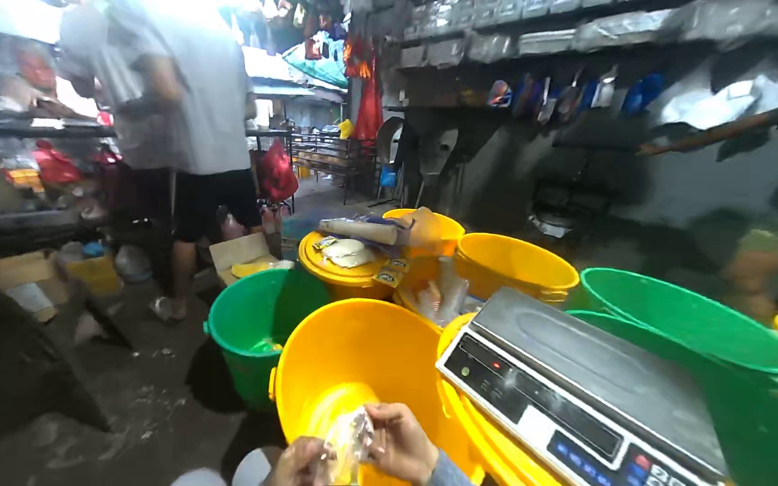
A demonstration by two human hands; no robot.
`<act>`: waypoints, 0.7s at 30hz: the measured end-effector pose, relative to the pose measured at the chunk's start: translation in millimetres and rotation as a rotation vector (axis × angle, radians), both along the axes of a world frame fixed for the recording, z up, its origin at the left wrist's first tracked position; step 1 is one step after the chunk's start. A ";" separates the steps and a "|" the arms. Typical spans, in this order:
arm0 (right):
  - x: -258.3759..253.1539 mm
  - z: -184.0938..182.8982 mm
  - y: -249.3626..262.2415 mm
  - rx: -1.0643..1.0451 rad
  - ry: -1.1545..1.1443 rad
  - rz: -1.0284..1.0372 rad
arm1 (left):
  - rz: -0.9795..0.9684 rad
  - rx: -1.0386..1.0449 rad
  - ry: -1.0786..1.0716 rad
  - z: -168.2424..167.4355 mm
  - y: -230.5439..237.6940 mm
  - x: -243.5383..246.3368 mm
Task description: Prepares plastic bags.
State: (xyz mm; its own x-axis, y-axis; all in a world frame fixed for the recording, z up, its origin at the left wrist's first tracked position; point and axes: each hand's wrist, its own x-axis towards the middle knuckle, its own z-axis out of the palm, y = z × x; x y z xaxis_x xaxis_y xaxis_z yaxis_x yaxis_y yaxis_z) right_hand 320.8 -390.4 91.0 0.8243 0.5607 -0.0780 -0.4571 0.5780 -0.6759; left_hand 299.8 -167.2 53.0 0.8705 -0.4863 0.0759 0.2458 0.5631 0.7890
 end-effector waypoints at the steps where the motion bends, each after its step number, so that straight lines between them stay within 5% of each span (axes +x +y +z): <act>1: 2.3 -0.9 -4.0 -0.050 -0.079 0.023 | -0.022 -0.017 -0.027 -2.1 3.2 3.4; 6: 12.9 -0.3 -14.3 -0.225 -0.310 0.191 | -0.159 -0.036 -0.153 -10.2 25.2 12.2; 10: 16.8 -7.4 -9.2 -0.285 -0.313 0.267 | -0.202 0.270 -0.222 -2.1 37.8 15.3; 15: 9.5 8.7 -1.1 -0.390 -0.345 -0.016 | -0.118 0.610 -0.292 30.0 36.0 25.5; 21: 6.3 7.9 1.5 -0.262 -0.755 -0.190 | 0.200 0.597 -0.476 59.8 25.3 19.2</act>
